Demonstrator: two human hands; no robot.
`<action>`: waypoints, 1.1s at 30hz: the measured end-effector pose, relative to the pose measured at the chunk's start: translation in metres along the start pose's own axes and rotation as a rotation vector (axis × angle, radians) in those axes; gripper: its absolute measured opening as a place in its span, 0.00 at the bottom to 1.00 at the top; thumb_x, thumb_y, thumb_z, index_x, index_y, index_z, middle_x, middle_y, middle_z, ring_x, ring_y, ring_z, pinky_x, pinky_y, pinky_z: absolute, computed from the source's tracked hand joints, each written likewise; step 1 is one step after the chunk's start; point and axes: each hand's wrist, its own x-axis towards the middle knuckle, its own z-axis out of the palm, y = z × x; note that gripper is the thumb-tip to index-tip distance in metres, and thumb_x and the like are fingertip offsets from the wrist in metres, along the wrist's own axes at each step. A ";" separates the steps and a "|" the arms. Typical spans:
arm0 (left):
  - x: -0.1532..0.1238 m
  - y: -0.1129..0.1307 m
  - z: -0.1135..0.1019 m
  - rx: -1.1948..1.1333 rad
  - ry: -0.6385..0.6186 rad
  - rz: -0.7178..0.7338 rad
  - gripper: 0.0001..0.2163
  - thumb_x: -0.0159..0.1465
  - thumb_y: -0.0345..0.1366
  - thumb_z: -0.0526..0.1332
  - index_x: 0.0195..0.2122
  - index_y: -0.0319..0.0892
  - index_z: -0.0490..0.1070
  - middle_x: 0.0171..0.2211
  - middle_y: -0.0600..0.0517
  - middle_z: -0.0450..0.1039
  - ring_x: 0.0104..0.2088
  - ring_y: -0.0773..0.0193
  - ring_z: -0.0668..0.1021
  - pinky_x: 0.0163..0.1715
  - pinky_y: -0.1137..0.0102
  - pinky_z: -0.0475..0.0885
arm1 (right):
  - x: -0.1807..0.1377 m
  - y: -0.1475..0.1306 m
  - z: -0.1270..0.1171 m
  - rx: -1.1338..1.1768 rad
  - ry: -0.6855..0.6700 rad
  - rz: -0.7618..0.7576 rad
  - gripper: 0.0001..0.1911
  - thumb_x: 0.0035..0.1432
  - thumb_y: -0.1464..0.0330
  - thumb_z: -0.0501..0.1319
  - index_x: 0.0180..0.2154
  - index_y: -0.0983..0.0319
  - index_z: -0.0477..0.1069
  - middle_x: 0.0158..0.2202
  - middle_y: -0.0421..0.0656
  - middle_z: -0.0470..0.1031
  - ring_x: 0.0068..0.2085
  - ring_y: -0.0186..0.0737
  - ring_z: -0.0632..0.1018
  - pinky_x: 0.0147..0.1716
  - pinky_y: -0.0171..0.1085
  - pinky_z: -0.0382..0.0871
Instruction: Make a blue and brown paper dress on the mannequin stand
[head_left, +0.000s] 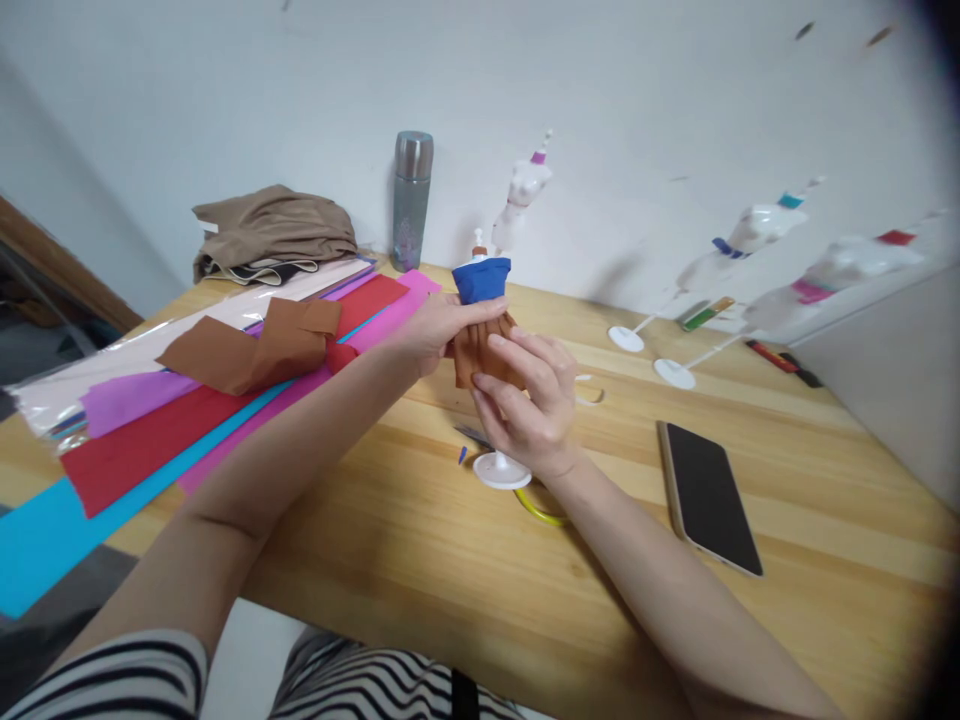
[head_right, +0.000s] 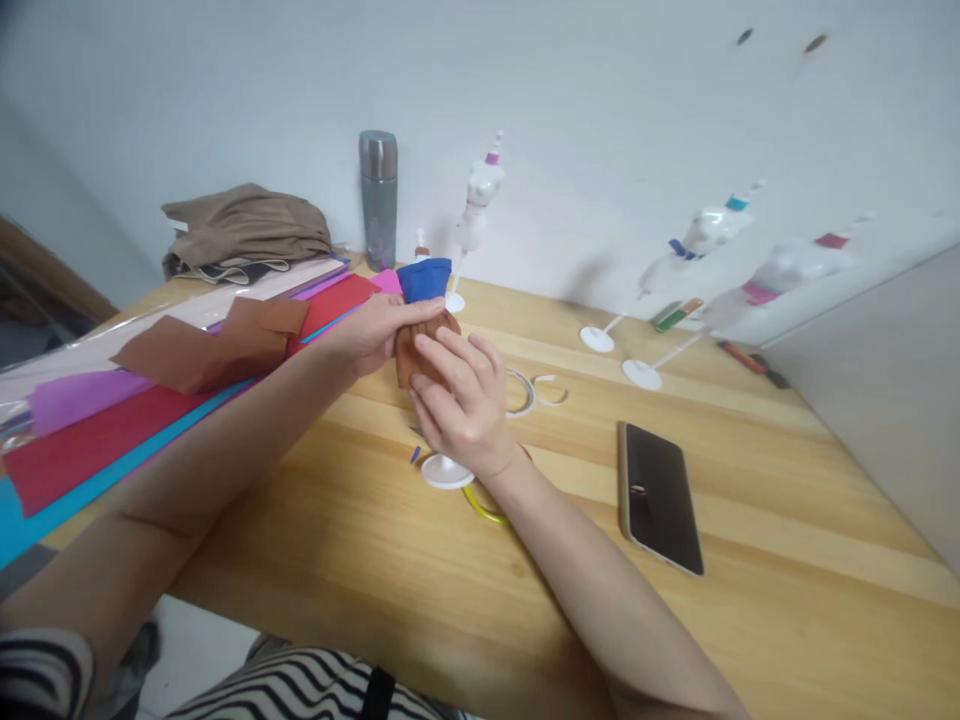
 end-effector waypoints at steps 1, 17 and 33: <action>0.000 0.000 0.000 -0.012 0.010 0.004 0.09 0.62 0.41 0.68 0.32 0.40 0.76 0.28 0.51 0.78 0.35 0.61 0.79 0.42 0.67 0.72 | 0.000 -0.001 0.000 0.002 -0.003 -0.012 0.09 0.57 0.74 0.66 0.39 0.58 0.73 0.52 0.49 0.79 0.57 0.52 0.77 0.55 0.54 0.72; -0.004 0.024 -0.013 -0.276 -0.031 0.018 0.03 0.62 0.27 0.68 0.36 0.37 0.74 0.31 0.52 0.80 0.32 0.66 0.80 0.43 0.68 0.72 | -0.005 0.043 -0.011 0.019 0.005 0.063 0.30 0.58 0.65 0.61 0.61 0.55 0.59 0.53 0.49 0.75 0.55 0.54 0.77 0.52 0.57 0.74; 0.000 0.019 -0.016 -0.239 -0.079 0.025 0.01 0.64 0.28 0.65 0.37 0.37 0.74 0.32 0.49 0.82 0.34 0.65 0.82 0.44 0.69 0.74 | -0.005 0.035 -0.008 -0.204 -0.064 0.072 0.32 0.60 0.73 0.62 0.64 0.54 0.61 0.55 0.52 0.75 0.52 0.51 0.78 0.52 0.52 0.70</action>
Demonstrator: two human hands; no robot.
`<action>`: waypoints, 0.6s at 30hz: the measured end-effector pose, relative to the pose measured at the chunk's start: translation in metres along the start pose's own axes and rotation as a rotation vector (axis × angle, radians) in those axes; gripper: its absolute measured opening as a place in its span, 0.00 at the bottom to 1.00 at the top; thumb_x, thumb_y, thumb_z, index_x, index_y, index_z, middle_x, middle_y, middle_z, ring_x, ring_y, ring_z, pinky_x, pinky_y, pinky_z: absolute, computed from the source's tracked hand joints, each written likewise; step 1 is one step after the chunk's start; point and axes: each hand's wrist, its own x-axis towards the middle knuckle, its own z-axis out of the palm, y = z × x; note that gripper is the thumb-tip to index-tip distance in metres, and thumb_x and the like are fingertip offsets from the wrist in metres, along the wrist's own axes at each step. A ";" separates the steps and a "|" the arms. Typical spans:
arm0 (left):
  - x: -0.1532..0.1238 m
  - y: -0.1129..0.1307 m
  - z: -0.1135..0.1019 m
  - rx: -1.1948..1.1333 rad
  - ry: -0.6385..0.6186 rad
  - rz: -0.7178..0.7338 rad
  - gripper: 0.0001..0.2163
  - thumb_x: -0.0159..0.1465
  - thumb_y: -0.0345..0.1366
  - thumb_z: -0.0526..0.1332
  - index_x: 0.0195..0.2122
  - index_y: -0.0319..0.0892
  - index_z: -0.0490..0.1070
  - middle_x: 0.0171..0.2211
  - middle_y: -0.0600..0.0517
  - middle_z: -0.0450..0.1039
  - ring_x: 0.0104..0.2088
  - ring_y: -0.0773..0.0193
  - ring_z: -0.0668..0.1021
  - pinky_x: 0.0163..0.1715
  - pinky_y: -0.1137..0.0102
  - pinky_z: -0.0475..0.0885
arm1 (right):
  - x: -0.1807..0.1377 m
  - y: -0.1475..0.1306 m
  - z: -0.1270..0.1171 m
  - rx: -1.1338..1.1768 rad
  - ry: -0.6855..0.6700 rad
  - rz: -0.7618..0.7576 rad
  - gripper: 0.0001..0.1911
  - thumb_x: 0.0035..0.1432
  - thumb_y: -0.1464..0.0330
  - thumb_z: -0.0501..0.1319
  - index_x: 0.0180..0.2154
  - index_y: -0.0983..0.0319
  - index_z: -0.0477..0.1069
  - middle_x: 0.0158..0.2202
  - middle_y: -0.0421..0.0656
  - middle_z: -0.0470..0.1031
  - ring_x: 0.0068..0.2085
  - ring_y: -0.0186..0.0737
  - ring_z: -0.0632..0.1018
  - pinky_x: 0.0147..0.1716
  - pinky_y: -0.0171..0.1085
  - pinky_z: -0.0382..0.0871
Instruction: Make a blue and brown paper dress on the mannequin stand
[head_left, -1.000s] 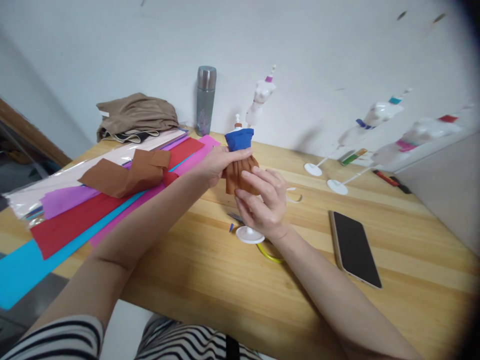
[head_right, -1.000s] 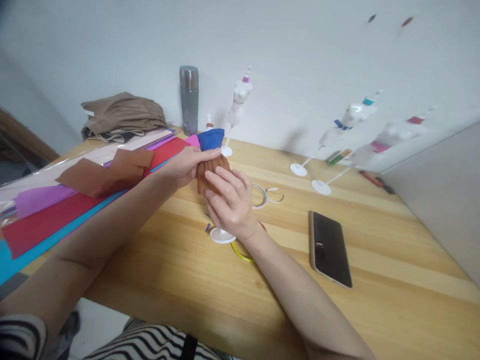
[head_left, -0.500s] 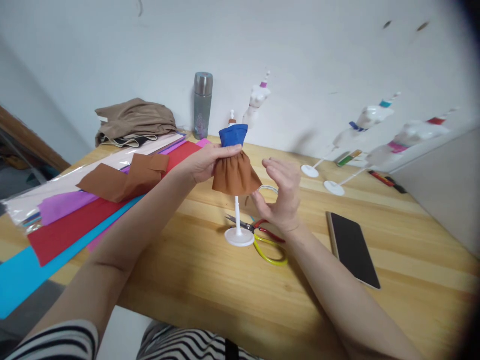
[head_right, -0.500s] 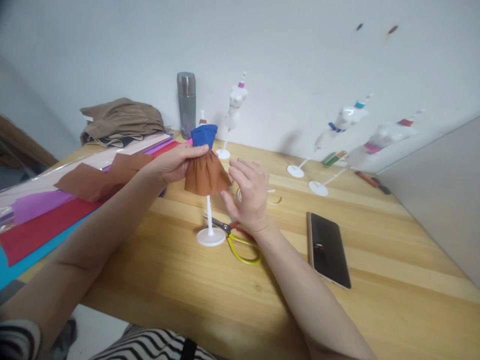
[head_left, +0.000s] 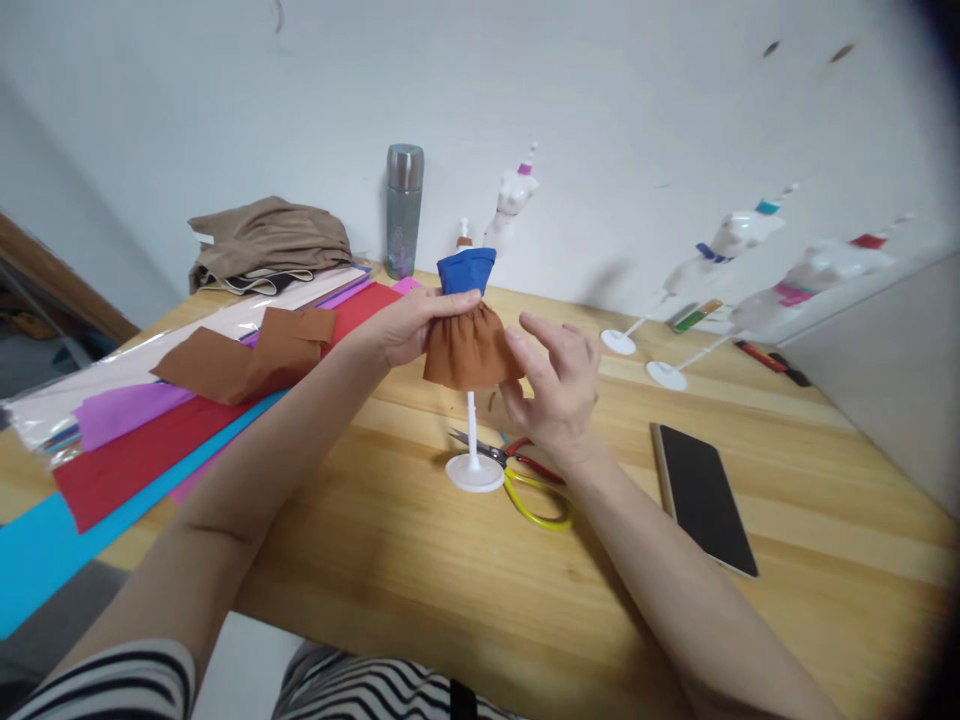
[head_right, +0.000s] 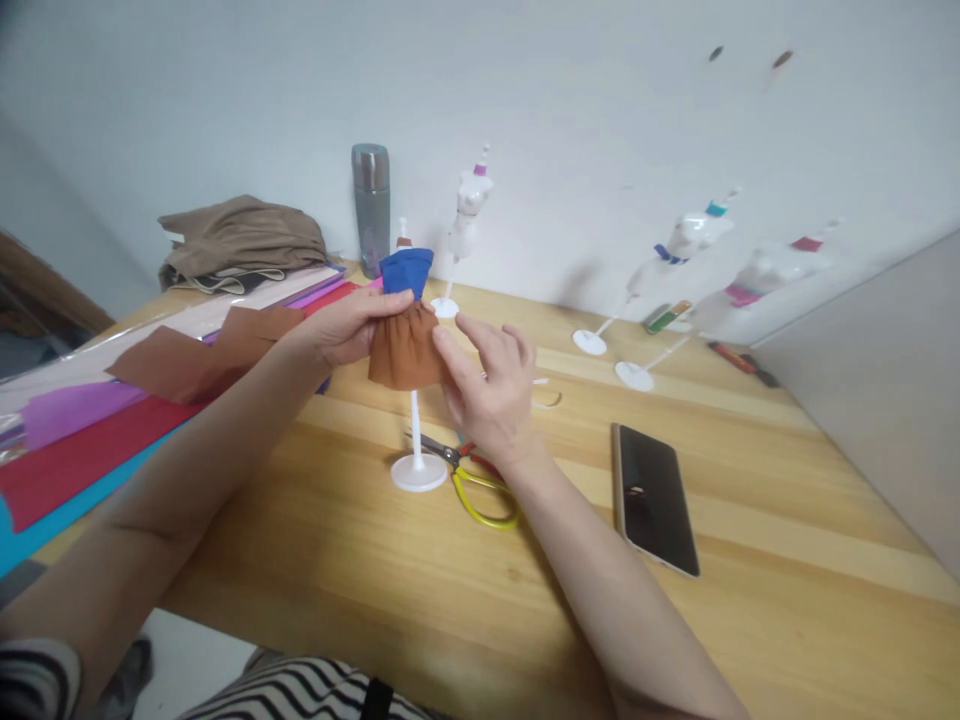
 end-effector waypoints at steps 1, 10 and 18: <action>-0.001 0.000 0.001 0.013 -0.001 -0.011 0.01 0.64 0.28 0.65 0.37 0.37 0.74 0.32 0.49 0.82 0.34 0.64 0.82 0.45 0.68 0.74 | 0.000 -0.001 0.000 -0.001 0.012 -0.004 0.31 0.61 0.75 0.61 0.63 0.53 0.63 0.55 0.51 0.76 0.53 0.50 0.78 0.52 0.52 0.70; -0.001 -0.003 0.004 0.076 0.065 -0.008 0.03 0.62 0.33 0.68 0.33 0.41 0.77 0.32 0.51 0.82 0.35 0.62 0.82 0.46 0.68 0.75 | -0.001 0.001 -0.003 0.183 0.132 -0.007 0.27 0.61 0.75 0.61 0.60 0.51 0.70 0.55 0.46 0.78 0.55 0.52 0.78 0.52 0.54 0.72; 0.001 -0.004 0.004 0.039 0.064 -0.128 0.08 0.66 0.34 0.65 0.32 0.36 0.78 0.31 0.47 0.81 0.35 0.63 0.81 0.45 0.69 0.74 | -0.004 -0.001 0.002 0.136 0.138 -0.068 0.22 0.58 0.78 0.64 0.51 0.52 0.74 0.56 0.44 0.76 0.55 0.51 0.77 0.51 0.51 0.76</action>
